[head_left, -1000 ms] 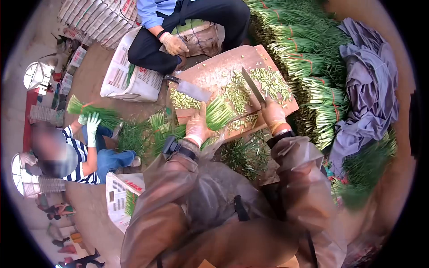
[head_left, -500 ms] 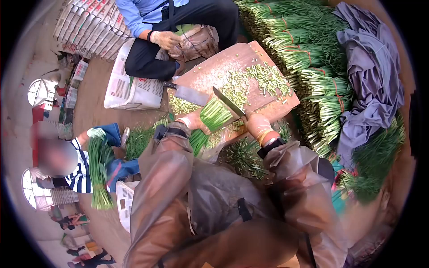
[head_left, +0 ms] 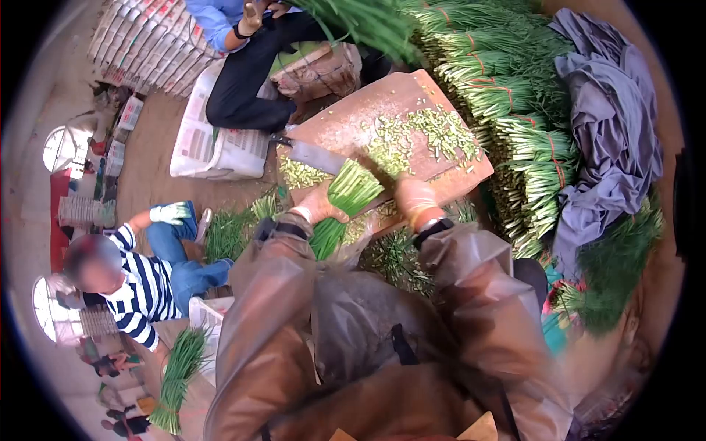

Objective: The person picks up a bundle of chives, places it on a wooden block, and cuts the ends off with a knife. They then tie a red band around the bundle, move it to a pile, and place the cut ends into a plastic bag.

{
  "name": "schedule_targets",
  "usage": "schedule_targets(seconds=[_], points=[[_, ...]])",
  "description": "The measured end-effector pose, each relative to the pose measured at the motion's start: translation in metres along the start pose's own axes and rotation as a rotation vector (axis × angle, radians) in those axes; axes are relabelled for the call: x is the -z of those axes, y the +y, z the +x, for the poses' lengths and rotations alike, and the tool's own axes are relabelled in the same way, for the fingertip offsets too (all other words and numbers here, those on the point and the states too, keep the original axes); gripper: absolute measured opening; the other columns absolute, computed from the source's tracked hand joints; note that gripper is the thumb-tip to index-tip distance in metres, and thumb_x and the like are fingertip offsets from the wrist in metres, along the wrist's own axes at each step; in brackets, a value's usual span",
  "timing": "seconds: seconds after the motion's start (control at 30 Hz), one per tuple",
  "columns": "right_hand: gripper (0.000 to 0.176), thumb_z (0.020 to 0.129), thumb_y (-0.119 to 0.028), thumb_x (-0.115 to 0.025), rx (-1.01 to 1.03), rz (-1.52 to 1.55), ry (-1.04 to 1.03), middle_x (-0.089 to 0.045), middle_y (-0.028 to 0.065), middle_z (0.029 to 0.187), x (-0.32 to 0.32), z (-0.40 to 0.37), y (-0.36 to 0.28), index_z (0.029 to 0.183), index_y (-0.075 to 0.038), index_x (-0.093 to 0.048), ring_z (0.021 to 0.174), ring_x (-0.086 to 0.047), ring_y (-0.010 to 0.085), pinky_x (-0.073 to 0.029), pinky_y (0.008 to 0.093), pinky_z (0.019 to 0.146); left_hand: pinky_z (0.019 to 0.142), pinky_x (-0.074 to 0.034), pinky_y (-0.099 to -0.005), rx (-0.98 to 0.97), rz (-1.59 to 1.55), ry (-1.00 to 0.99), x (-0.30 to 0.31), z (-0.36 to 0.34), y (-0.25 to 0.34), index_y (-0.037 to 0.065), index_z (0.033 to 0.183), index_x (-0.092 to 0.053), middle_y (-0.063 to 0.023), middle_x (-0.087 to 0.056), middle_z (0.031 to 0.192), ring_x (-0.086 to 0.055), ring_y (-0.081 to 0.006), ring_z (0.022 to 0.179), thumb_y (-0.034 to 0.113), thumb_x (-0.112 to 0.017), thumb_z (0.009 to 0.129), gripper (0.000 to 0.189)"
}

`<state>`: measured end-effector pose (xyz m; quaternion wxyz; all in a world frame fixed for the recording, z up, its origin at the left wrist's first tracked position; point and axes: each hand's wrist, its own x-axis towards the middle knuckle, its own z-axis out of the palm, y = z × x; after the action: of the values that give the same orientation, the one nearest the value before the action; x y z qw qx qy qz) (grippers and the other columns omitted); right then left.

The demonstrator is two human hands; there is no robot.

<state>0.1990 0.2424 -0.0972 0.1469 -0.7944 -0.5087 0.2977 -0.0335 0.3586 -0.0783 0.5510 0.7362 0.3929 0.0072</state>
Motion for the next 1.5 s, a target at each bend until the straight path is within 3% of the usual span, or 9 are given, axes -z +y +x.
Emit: schedule_targets(seconds=[0.53,0.77,0.87,0.9,1.03,1.1,1.13,1.23,1.5], points=[[0.026,0.09,-0.021,-0.062,0.267,0.097,0.178,-0.065,0.0185,0.099,-0.001,-0.091,0.088,0.112,-0.006,-0.063,0.091,-0.062,0.0393,-0.05,0.0451,0.077,0.102,-0.041,-0.0349,-0.195,-0.346,0.999,-0.076,-0.267,-0.057,0.002,0.132,-0.036,-0.0095,-0.054,0.126,-0.051,-0.0223,0.117,0.01,-0.093,0.052,0.098],[0.027,0.087,-0.019,-0.068,0.017,0.261,-0.475,-0.07,0.012,0.099,-0.074,-0.238,0.134,0.112,-0.008,-0.068,0.089,-0.068,0.0245,-0.051,0.0327,0.081,0.088,-0.051,-0.0366,0.33,-0.54,1.216,-0.063,-0.264,-0.216,-0.005,0.118,-0.043,-0.0157,-0.065,0.106,-0.063,-0.0272,0.097,-0.002,-0.09,0.047,0.086],[0.024,0.088,-0.027,-0.064,0.25,0.146,-0.345,-0.067,0.0187,0.096,-0.045,-0.261,0.094,0.104,-0.009,-0.069,0.092,-0.064,0.0362,-0.05,0.0427,0.079,0.082,-0.052,-0.0376,0.396,-0.202,1.392,-0.024,-0.263,-0.136,-0.007,0.115,-0.05,-0.0172,-0.066,0.104,-0.064,-0.0283,0.094,0.003,-0.093,0.044,0.083],[0.026,0.089,-0.029,-0.062,0.268,0.125,-0.336,-0.067,0.0188,0.096,-0.04,-0.263,0.086,0.104,-0.008,-0.068,0.093,-0.064,0.0363,-0.05,0.0429,0.08,0.081,-0.051,-0.039,0.812,0.059,1.24,-0.002,-0.267,-0.099,-0.005,0.115,-0.054,-0.0167,-0.066,0.106,-0.064,-0.0289,0.093,0.022,-0.095,0.044,0.086],[0.032,0.09,-0.034,-0.055,0.193,0.024,-0.32,-0.067,0.0199,0.096,-0.033,-0.266,0.092,0.103,-0.006,-0.066,0.094,-0.064,0.0378,-0.051,0.0457,0.079,0.1,-0.035,-0.0492,0.384,0.517,0.575,0.097,-0.224,-0.427,0.008,0.116,-0.061,-0.0164,-0.065,0.111,-0.059,-0.0277,0.106,0.054,-0.047,0.091,0.054],[0.027,0.087,-0.024,-0.057,0.193,0.125,-0.268,-0.067,0.0185,0.098,-0.015,-0.269,0.087,0.106,-0.007,-0.065,0.092,-0.064,0.0378,-0.051,0.0465,0.079,0.084,-0.046,-0.0421,0.23,0.142,0.86,0.065,-0.201,-0.231,0.005,0.136,-0.044,-0.0112,-0.061,0.112,-0.059,-0.026,0.099,0.028,-0.058,0.09,0.054],[0.026,0.087,-0.021,-0.057,0.25,0.169,-0.19,-0.067,0.0176,0.099,-0.008,-0.271,0.092,0.109,-0.009,-0.065,0.093,-0.064,0.0368,-0.051,0.0456,0.08,0.082,-0.049,-0.0366,0.035,-0.804,0.875,0.048,-0.178,-0.235,0.004,0.134,-0.046,-0.0104,-0.06,0.114,-0.059,-0.0228,0.101,0.022,-0.062,0.088,0.052],[0.029,0.09,-0.021,-0.058,0.286,0.276,0.087,-0.066,0.016,0.101,0.058,-0.283,0.098,0.117,-0.011,-0.063,0.094,-0.063,0.0344,-0.05,0.0414,0.082,0.092,-0.046,-0.0311,0.01,-0.412,0.746,-0.038,-0.187,-0.013,0.002,0.135,-0.045,-0.0088,-0.057,0.119,-0.056,-0.0159,0.108,0.025,-0.068,0.086,0.059],[0.029,0.089,-0.011,-0.059,-0.261,0.499,0.642,-0.067,0.0114,0.103,0.095,-0.321,0.36,0.117,-0.005,-0.065,0.091,-0.064,0.0195,-0.049,0.0303,0.083,0.09,-0.046,-0.0276,-0.108,-0.377,0.215,-0.19,-0.157,0.095,0.001,0.131,-0.05,-0.0073,-0.06,0.114,-0.057,-0.0146,0.102,0.015,-0.073,0.084,0.054]])
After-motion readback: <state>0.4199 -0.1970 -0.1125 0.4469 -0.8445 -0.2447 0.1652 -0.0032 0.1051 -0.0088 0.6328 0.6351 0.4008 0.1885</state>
